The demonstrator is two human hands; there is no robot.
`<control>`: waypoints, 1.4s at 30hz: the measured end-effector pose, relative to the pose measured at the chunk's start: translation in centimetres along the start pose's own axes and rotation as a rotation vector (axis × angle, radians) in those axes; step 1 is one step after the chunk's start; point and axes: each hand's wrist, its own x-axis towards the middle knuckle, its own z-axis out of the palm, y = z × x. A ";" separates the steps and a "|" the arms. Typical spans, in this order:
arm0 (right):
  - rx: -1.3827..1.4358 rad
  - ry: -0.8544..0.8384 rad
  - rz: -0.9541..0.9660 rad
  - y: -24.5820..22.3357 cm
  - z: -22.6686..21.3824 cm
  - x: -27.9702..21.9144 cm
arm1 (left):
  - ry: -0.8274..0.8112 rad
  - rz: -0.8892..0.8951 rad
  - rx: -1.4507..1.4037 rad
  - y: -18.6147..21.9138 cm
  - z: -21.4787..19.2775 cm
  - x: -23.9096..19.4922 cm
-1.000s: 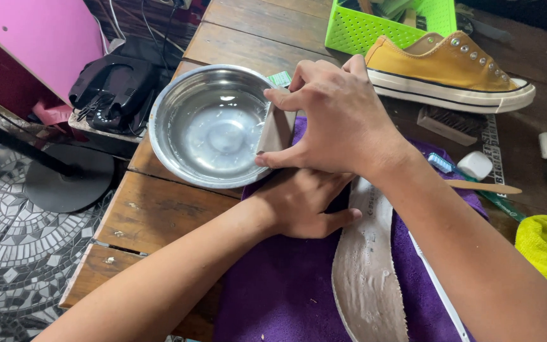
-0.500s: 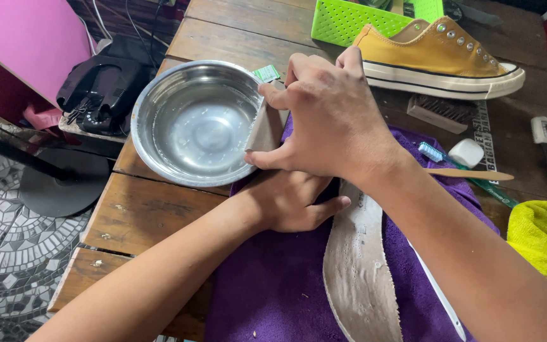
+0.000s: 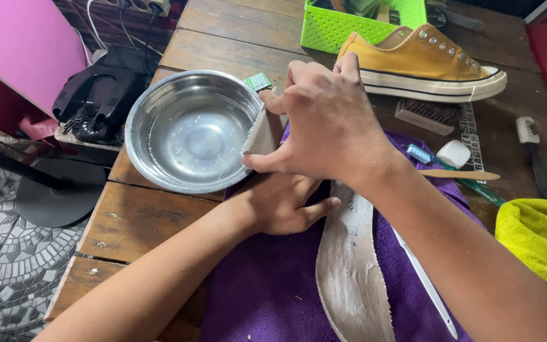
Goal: The person scrubs a white shoe insole with a rectangular brush, repeatedly dipping the brush into a metal bowl of water. The insole is placed on a purple towel on a wooden table, and the person uses their left hand to hold it steady while scrubbing with the right hand.
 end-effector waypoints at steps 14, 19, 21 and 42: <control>0.353 -0.021 0.332 2.0 -0.7 -1.3 | 0.019 0.010 0.210 0.6 -0.5 0.4; 0.785 -0.041 0.539 5.2 -1.3 -5.3 | -0.051 0.016 0.144 0.9 -1.4 0.6; 0.856 -0.034 0.587 6.6 -0.9 -7.9 | -0.080 -0.001 0.155 0.9 -1.4 0.6; 0.327 0.145 -0.050 6.6 1.7 -18.5 | -0.124 -0.058 0.076 3.6 -3.8 2.2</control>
